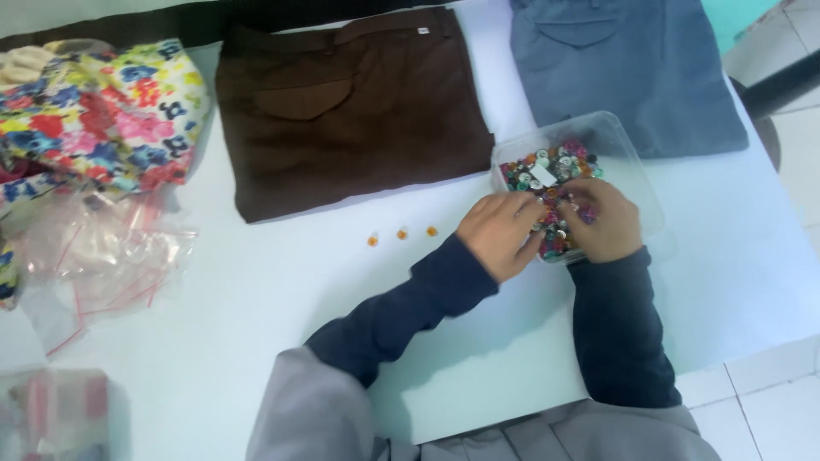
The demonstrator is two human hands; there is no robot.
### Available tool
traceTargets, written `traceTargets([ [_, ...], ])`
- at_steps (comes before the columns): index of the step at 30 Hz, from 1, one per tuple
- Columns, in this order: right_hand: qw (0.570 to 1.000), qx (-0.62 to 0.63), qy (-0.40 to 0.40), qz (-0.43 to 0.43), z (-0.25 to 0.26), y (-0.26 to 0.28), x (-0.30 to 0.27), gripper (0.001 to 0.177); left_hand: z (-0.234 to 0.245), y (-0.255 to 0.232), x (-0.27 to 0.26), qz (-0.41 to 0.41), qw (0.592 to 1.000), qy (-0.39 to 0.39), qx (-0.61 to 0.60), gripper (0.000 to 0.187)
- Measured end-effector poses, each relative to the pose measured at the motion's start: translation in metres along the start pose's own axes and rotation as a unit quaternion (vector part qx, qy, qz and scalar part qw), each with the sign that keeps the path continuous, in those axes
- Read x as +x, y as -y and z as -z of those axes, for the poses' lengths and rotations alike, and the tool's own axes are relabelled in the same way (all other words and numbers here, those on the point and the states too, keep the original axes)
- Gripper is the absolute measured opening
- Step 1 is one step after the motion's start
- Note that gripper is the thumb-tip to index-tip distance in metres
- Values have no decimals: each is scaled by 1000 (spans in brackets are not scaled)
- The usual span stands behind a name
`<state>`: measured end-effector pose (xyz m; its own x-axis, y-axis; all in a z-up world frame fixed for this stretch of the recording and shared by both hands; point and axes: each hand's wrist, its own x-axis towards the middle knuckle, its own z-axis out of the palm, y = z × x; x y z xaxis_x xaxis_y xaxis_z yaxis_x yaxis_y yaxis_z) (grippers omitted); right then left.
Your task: The person is picking small, colorful buttons from a plastic container and placing them into small, clear zip-lock bags, then sealing the bags.
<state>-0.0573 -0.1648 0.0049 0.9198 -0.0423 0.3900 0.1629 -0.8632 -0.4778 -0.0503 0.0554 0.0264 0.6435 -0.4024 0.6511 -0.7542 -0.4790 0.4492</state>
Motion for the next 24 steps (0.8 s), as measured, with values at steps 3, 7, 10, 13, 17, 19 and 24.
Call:
traceTargets([
  [3, 980, -59, 163, -96, 19, 34, 2, 31, -75, 22, 6, -5, 994, 24, 110, 23],
  [7, 962, -180, 185, -82, 15, 32, 2, 42, -79, 19, 36, 24, 980, 135, 145, 8],
  [10, 960, -186, 205, -40, 12, 24, 2, 41, -80, 23, 51, 92, 919, 337, 183, 9],
  [13, 954, -195, 218, -63, 13, 23, 2, 36, -77, 22, 48, 101, 918, 333, 192, 12],
  [17, 957, -180, 214, -81, 3, 9, -1, 31, -67, 22, 39, 81, 958, 237, 139, 9],
  [19, 952, -199, 216, -89, -2, 2, -3, 31, -70, 25, 35, 64, 973, 187, 122, 9],
  [24, 956, -201, 197, -82, 0, 4, -4, 26, -72, 28, 33, 57, 983, 139, 109, 13],
])
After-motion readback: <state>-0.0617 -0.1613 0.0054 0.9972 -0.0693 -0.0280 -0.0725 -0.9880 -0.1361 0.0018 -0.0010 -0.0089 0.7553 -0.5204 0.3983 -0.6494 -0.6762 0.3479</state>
